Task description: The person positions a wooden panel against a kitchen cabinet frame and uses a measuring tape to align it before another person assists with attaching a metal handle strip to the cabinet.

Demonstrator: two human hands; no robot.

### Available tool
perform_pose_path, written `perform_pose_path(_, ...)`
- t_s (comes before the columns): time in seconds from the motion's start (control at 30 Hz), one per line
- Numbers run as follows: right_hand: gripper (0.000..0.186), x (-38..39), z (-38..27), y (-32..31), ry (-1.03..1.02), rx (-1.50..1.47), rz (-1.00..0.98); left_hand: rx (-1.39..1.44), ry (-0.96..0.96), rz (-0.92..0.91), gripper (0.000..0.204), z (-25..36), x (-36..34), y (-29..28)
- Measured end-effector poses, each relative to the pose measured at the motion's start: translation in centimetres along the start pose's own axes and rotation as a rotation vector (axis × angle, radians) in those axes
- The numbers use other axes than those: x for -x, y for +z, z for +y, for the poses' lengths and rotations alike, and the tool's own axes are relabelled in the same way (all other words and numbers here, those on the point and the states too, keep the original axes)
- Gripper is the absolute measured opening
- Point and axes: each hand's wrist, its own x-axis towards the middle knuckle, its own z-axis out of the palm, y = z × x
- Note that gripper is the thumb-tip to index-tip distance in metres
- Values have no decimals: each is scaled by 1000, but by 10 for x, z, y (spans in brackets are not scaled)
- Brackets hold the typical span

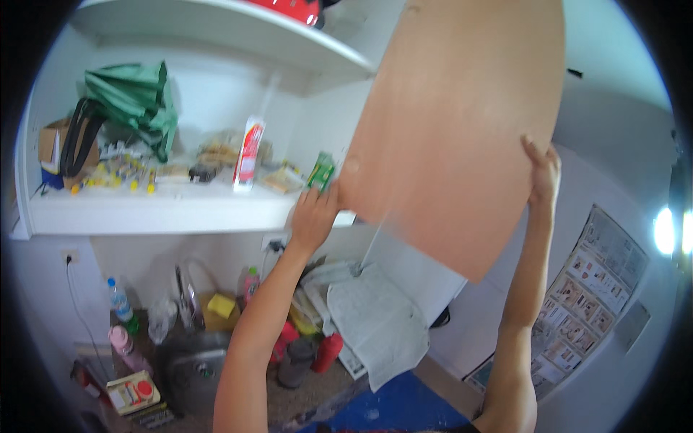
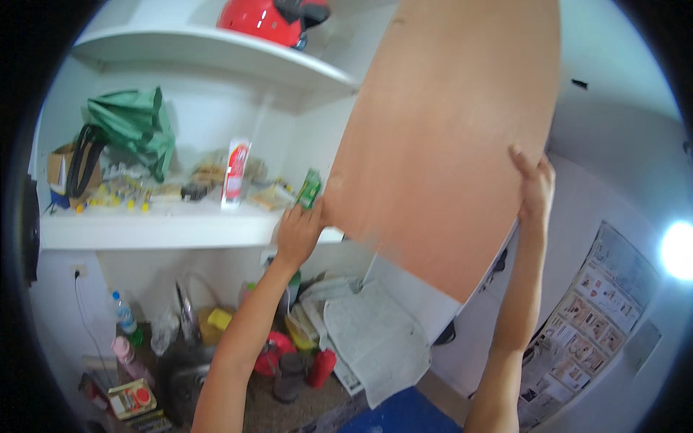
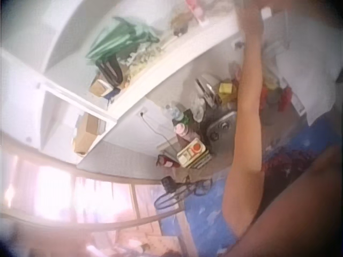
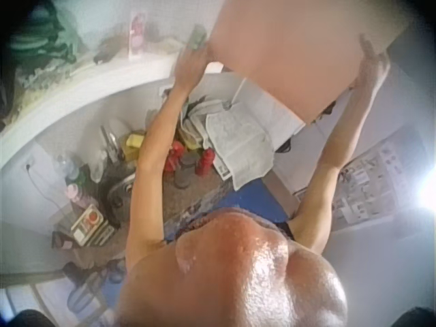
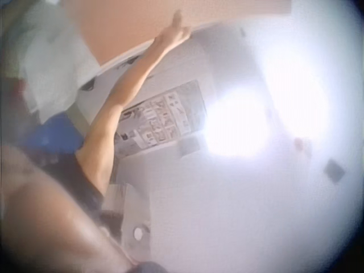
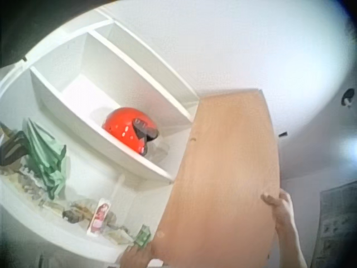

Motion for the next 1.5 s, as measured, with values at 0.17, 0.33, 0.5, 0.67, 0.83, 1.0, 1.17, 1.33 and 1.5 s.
perform_pose_path(0.17,32,0,0,-3,29,-46,-4,41,-6,-74,66,3,1,-5)
perform_pose_path(0.33,30,2,-8,2,46,-45,21,52,9,-75,68,2,0,-6)
perform_pose_path(0.5,29,-3,-8,3,22,-31,14,3,-18,-18,69,4,-1,-1)
perform_pose_path(0.67,30,-9,-5,-2,21,-45,-22,5,-39,-20,69,7,-3,0)
perform_pose_path(0.83,31,-7,-5,3,16,-57,-32,-6,-44,-35,70,3,-1,-1)
perform_pose_path(1.0,32,-6,-5,1,44,-38,-23,5,-34,-24,68,4,2,1)
perform_pose_path(1.17,34,-3,-11,4,40,-38,-17,26,-52,21,70,3,2,2)
perform_pose_path(1.33,35,-8,-9,1,20,-38,-21,-24,-45,-8,70,1,6,10)
perform_pose_path(1.5,35,-5,-14,6,12,-20,-3,-98,-37,-25,66,2,8,15)
